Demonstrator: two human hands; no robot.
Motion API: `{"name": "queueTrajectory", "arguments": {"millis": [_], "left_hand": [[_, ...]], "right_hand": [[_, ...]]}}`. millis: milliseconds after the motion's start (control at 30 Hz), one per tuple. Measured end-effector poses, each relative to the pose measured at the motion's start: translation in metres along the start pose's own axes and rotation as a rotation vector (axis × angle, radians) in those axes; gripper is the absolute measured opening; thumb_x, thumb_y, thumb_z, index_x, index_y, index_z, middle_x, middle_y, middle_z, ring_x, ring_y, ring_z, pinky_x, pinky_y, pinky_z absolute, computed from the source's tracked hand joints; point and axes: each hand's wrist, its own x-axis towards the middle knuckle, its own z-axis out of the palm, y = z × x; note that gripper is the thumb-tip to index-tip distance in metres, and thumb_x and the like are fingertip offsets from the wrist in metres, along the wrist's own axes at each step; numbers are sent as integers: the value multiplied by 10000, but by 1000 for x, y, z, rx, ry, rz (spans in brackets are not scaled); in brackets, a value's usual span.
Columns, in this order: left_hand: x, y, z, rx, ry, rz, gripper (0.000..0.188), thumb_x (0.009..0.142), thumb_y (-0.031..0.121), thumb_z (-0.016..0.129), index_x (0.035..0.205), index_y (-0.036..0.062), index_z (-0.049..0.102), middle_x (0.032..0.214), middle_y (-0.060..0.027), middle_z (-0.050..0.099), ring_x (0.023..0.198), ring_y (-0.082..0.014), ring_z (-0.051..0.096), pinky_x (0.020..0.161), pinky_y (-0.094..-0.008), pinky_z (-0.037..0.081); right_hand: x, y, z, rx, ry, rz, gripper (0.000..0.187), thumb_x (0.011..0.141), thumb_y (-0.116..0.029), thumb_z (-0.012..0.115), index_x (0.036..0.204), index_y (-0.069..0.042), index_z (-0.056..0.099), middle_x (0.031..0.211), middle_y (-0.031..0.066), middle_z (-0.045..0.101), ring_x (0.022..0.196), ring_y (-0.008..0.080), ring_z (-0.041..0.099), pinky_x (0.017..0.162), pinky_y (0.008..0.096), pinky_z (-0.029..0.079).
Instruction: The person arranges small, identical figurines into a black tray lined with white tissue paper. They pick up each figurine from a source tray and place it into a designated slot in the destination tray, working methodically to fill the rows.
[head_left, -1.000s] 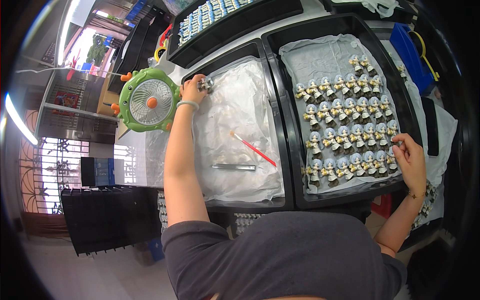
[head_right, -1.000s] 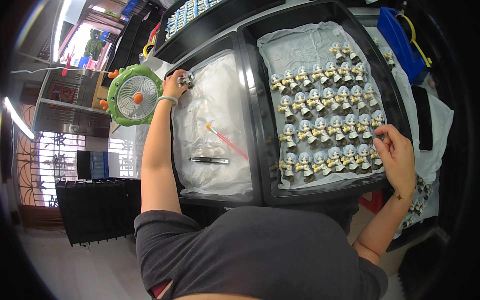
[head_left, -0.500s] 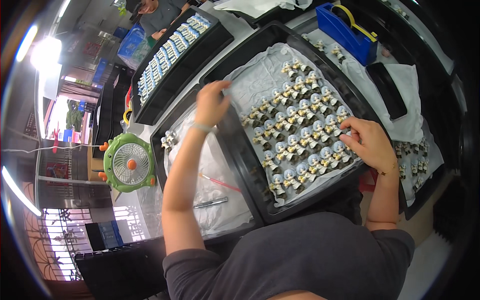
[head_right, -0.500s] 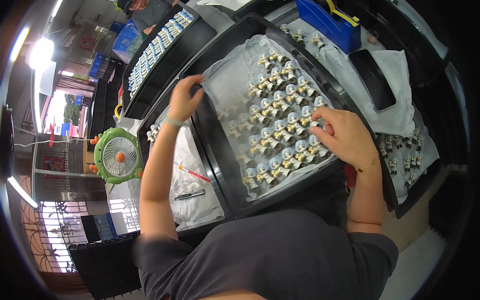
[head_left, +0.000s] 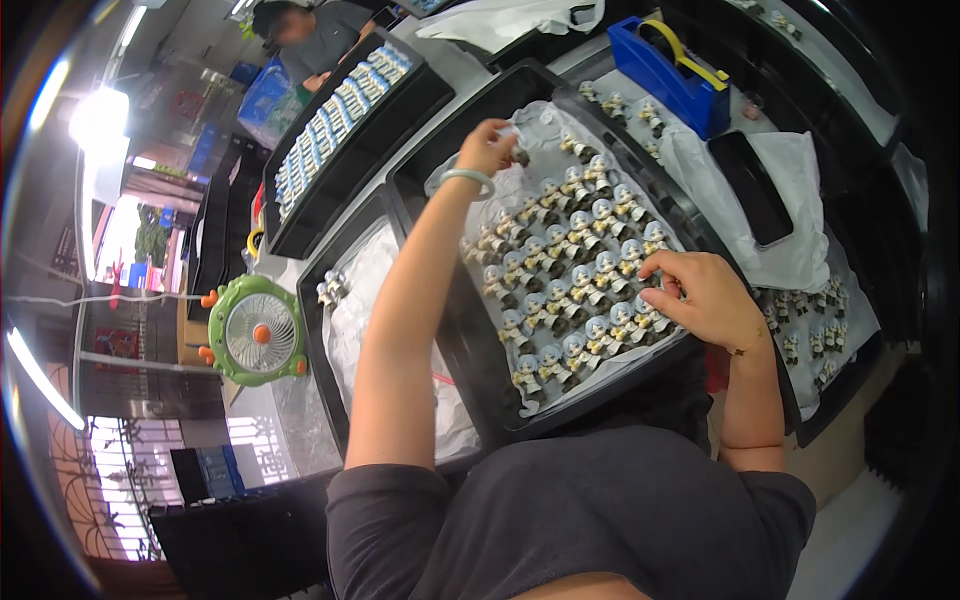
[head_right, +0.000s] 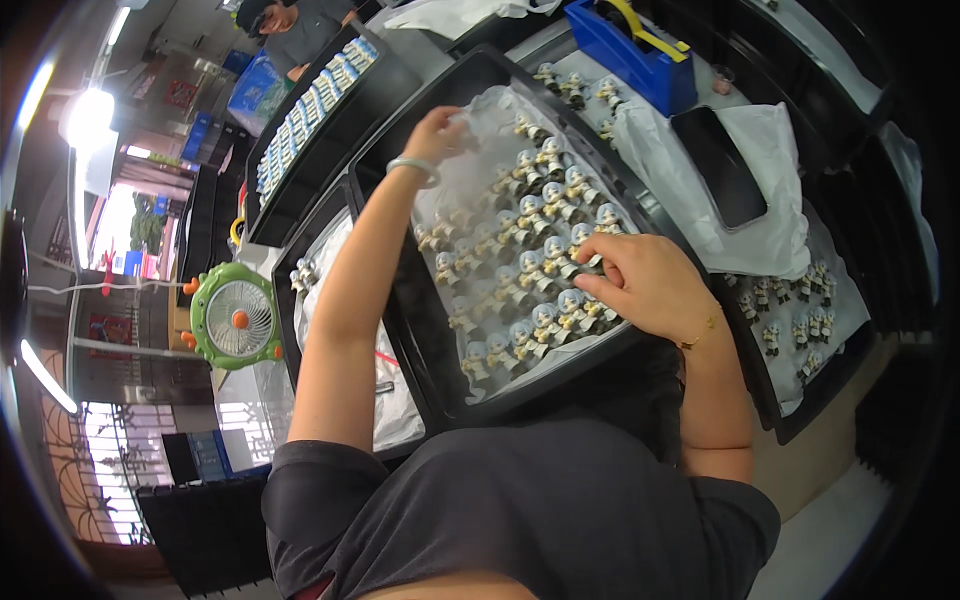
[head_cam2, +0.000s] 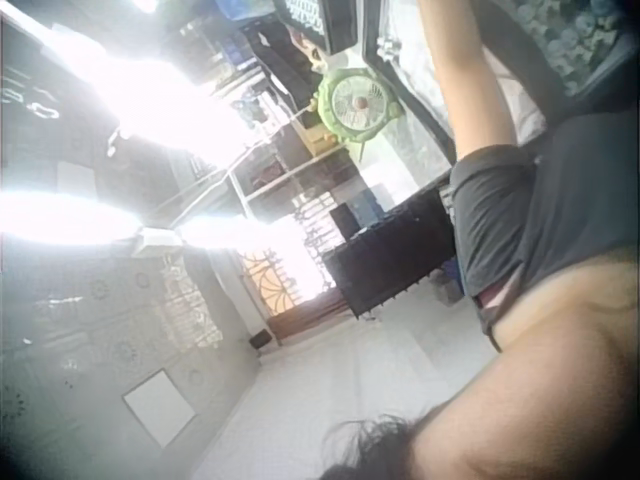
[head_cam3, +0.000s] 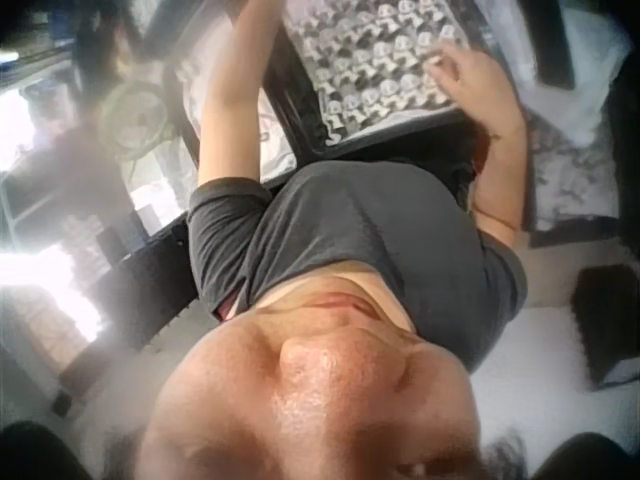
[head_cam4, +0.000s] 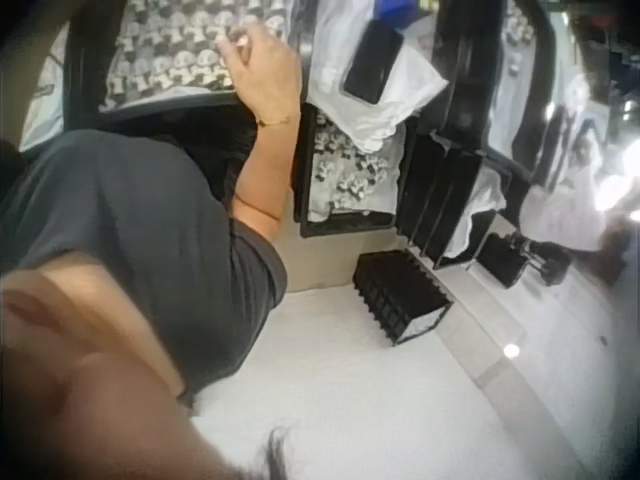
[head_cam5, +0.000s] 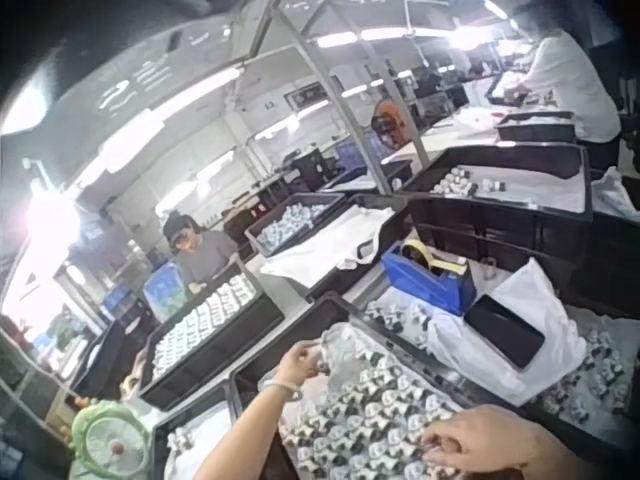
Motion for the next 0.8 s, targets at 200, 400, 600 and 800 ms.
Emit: {"name": "queueTrajectory", "arguments": {"millis": [200,400,600,800], "left_hand": [[-141,49,-70,-799,-266,-21,480,879,190,432,1316,35,306,1184,-162,488,920,-193,548,824,-342,463],[-265,61,-81,-734,-244,-35,891,608,71,728,1336,77,215,1270,-172,389,960,-214,557,833,-308,472],[-288,58,-75,-830,-240,137,764,598,57,721,1224,142,292,1256,-164,392,992,-226,525,865,-344,430],[-296,53,-84,21,-65,276,662,573,116,664,1169,102,375,990,-101,458,875,-206,466,788,-334,368]], "right_hand": [[-1,2,8,18,61,-18,214,721,-185,617,859,-28,569,556,82,471,495,204,469,499,311,351],[6,3,15,68,44,66,182,733,-83,586,892,-1,553,569,49,420,527,119,397,505,260,319],[5,6,18,47,54,135,137,782,-73,567,899,-3,555,600,-38,346,542,34,282,476,207,213],[5,10,20,46,70,136,130,807,-68,561,926,-15,558,612,-53,346,549,25,282,479,192,202]]}}
